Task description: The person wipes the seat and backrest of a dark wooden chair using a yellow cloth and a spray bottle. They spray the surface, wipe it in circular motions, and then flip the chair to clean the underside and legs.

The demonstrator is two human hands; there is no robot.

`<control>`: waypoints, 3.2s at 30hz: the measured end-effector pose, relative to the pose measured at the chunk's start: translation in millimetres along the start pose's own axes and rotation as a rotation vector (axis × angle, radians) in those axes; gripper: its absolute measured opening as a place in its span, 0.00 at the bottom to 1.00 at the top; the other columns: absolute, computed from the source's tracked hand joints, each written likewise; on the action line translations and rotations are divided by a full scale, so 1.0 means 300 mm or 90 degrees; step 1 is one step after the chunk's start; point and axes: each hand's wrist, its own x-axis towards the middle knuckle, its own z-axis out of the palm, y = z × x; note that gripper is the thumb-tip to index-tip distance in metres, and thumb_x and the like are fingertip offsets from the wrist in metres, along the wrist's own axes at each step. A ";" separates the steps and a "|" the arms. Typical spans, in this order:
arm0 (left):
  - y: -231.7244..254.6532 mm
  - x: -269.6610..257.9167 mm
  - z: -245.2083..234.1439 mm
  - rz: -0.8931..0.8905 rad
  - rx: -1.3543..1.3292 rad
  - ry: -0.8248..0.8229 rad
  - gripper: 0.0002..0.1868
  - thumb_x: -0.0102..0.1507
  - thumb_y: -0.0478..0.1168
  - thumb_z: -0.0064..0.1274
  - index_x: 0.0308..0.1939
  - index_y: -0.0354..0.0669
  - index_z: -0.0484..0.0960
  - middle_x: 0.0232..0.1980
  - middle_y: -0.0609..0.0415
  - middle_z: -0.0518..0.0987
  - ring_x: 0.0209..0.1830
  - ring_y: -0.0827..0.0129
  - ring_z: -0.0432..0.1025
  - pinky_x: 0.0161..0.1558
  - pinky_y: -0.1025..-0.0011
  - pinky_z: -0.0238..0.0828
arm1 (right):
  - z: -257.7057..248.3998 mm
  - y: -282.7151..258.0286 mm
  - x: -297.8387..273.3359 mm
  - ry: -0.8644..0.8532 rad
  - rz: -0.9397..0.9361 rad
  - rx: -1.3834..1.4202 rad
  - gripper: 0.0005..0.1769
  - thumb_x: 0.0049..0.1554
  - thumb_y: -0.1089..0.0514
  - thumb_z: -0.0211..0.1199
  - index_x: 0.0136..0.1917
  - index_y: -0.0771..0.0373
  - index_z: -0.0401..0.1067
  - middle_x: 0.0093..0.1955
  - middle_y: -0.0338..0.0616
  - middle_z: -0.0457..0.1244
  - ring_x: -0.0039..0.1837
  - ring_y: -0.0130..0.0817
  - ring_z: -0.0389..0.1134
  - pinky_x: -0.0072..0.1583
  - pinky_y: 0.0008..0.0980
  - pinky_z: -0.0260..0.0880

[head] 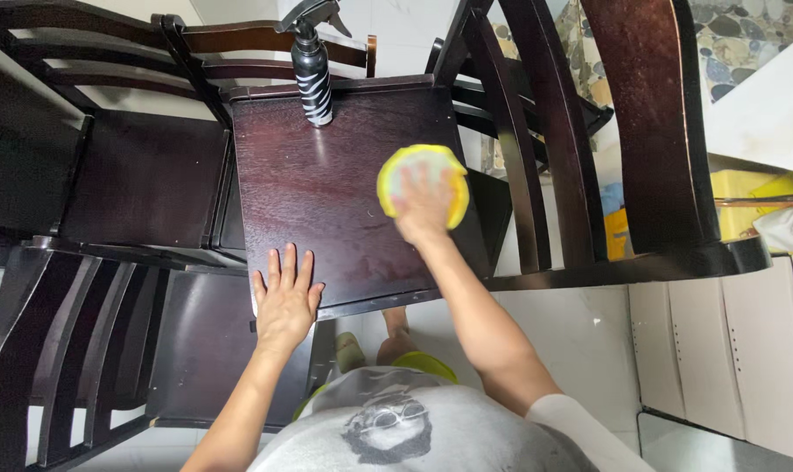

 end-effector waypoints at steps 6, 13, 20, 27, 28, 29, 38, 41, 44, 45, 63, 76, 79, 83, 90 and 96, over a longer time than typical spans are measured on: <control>-0.002 0.000 -0.010 0.005 -0.041 0.023 0.34 0.67 0.56 0.43 0.75 0.51 0.63 0.81 0.45 0.54 0.81 0.45 0.44 0.72 0.37 0.40 | -0.004 -0.025 -0.144 -0.015 -0.171 0.077 0.38 0.60 0.37 0.56 0.80 0.44 0.56 0.85 0.46 0.42 0.85 0.64 0.32 0.77 0.69 0.35; 0.002 -0.004 -0.019 0.005 -0.047 0.039 0.33 0.65 0.56 0.45 0.74 0.52 0.64 0.80 0.46 0.54 0.81 0.46 0.45 0.71 0.37 0.42 | 0.006 0.043 0.239 0.018 0.070 0.057 0.39 0.62 0.35 0.53 0.82 0.46 0.53 0.85 0.49 0.39 0.83 0.69 0.30 0.76 0.72 0.32; 0.008 0.006 -0.027 -0.018 -0.049 -0.001 0.34 0.66 0.55 0.46 0.74 0.49 0.62 0.80 0.47 0.53 0.81 0.47 0.43 0.72 0.37 0.41 | 0.052 -0.185 0.098 -0.031 -0.173 0.059 0.37 0.61 0.40 0.54 0.81 0.43 0.55 0.85 0.47 0.42 0.84 0.67 0.30 0.75 0.73 0.33; 0.015 0.004 -0.053 -0.019 -0.085 -0.004 0.35 0.66 0.54 0.46 0.75 0.48 0.61 0.81 0.47 0.53 0.81 0.47 0.42 0.72 0.38 0.39 | 0.000 0.008 0.020 -0.003 -0.058 0.027 0.39 0.59 0.33 0.52 0.80 0.42 0.55 0.85 0.46 0.43 0.84 0.64 0.31 0.73 0.75 0.33; 0.016 0.003 -0.055 -0.019 -0.088 -0.002 0.35 0.66 0.54 0.47 0.75 0.48 0.61 0.81 0.46 0.53 0.81 0.47 0.43 0.72 0.38 0.39 | 0.017 -0.007 0.064 0.006 -0.049 0.024 0.39 0.59 0.33 0.52 0.80 0.43 0.55 0.85 0.47 0.43 0.83 0.65 0.31 0.73 0.76 0.32; 0.015 0.002 -0.056 -0.020 -0.083 -0.007 0.35 0.66 0.54 0.47 0.75 0.48 0.61 0.81 0.46 0.53 0.81 0.46 0.43 0.72 0.38 0.39 | 0.036 -0.037 0.118 0.015 -0.039 0.020 0.39 0.60 0.33 0.53 0.80 0.44 0.55 0.85 0.48 0.42 0.83 0.67 0.31 0.72 0.76 0.31; 0.000 -0.004 -0.027 -0.026 -0.109 0.009 0.40 0.65 0.55 0.48 0.76 0.38 0.57 0.81 0.47 0.53 0.82 0.47 0.43 0.74 0.39 0.38 | 0.067 -0.332 -0.079 -0.078 -0.391 0.150 0.38 0.58 0.39 0.60 0.80 0.41 0.58 0.86 0.43 0.43 0.85 0.64 0.33 0.75 0.73 0.33; -0.006 -0.001 -0.021 -0.025 -0.116 0.020 0.40 0.66 0.55 0.48 0.76 0.38 0.57 0.82 0.47 0.53 0.82 0.48 0.42 0.74 0.40 0.37 | -0.001 -0.177 -0.130 -0.035 -0.360 0.100 0.38 0.58 0.37 0.59 0.79 0.40 0.59 0.85 0.41 0.45 0.86 0.59 0.34 0.79 0.70 0.33; -0.001 -0.006 -0.017 -0.026 -0.118 0.016 0.40 0.66 0.55 0.48 0.76 0.39 0.57 0.82 0.47 0.52 0.82 0.49 0.42 0.74 0.40 0.37 | -0.050 -0.120 -0.027 -0.061 -0.172 0.055 0.39 0.55 0.35 0.59 0.77 0.41 0.59 0.84 0.42 0.43 0.83 0.61 0.31 0.72 0.75 0.29; -0.003 -0.005 -0.016 -0.027 -0.119 0.012 0.40 0.66 0.55 0.48 0.77 0.39 0.57 0.82 0.47 0.52 0.82 0.49 0.42 0.74 0.40 0.36 | -0.051 -0.148 0.024 -0.049 -0.134 0.045 0.38 0.56 0.36 0.58 0.78 0.43 0.59 0.84 0.44 0.43 0.83 0.63 0.31 0.72 0.76 0.29; -0.017 -0.006 0.037 -0.007 -0.077 0.023 0.40 0.67 0.55 0.47 0.77 0.38 0.57 0.82 0.46 0.52 0.82 0.47 0.40 0.74 0.38 0.36 | -0.020 -0.073 0.032 -0.047 -0.090 0.033 0.38 0.61 0.35 0.55 0.81 0.42 0.54 0.85 0.45 0.42 0.83 0.67 0.29 0.72 0.80 0.31; -0.022 0.023 0.000 -0.014 -0.093 0.056 0.45 0.59 0.54 0.59 0.76 0.39 0.62 0.77 0.47 0.61 0.78 0.48 0.53 0.72 0.40 0.45 | 0.096 0.018 -0.231 0.055 -0.222 0.368 0.10 0.61 0.58 0.61 0.55 0.57 0.79 0.59 0.48 0.69 0.66 0.53 0.70 0.68 0.47 0.68; -0.010 0.042 -0.037 -0.044 -0.169 0.063 0.42 0.62 0.53 0.59 0.77 0.41 0.66 0.72 0.47 0.68 0.74 0.49 0.60 0.75 0.45 0.53 | 0.086 0.134 -0.154 -0.032 0.033 0.991 0.09 0.66 0.62 0.57 0.56 0.67 0.75 0.52 0.53 0.69 0.57 0.46 0.71 0.61 0.43 0.71; 0.044 0.030 -0.007 -0.027 -0.096 0.152 0.37 0.58 0.51 0.62 0.69 0.39 0.71 0.70 0.38 0.67 0.72 0.40 0.56 0.68 0.39 0.47 | -0.075 0.187 -0.173 -0.165 0.226 1.297 0.15 0.68 0.56 0.54 0.63 0.66 0.71 0.58 0.51 0.69 0.59 0.44 0.71 0.61 0.45 0.74; 0.078 0.076 0.138 0.026 -0.508 0.250 0.34 0.65 0.48 0.59 0.71 0.35 0.67 0.70 0.40 0.71 0.72 0.49 0.64 0.72 0.51 0.56 | -0.117 0.166 -0.222 -0.351 0.291 1.475 0.23 0.62 0.49 0.53 0.62 0.67 0.71 0.59 0.55 0.69 0.59 0.48 0.73 0.61 0.50 0.75; 0.316 0.267 0.141 -0.201 -1.264 -0.040 0.24 0.64 0.38 0.59 0.64 0.40 0.72 0.55 0.49 0.81 0.53 0.66 0.76 0.56 0.65 0.74 | -0.191 0.064 -0.233 -0.250 0.179 1.210 0.21 0.67 0.53 0.59 0.66 0.70 0.69 0.61 0.51 0.67 0.61 0.41 0.70 0.63 0.40 0.72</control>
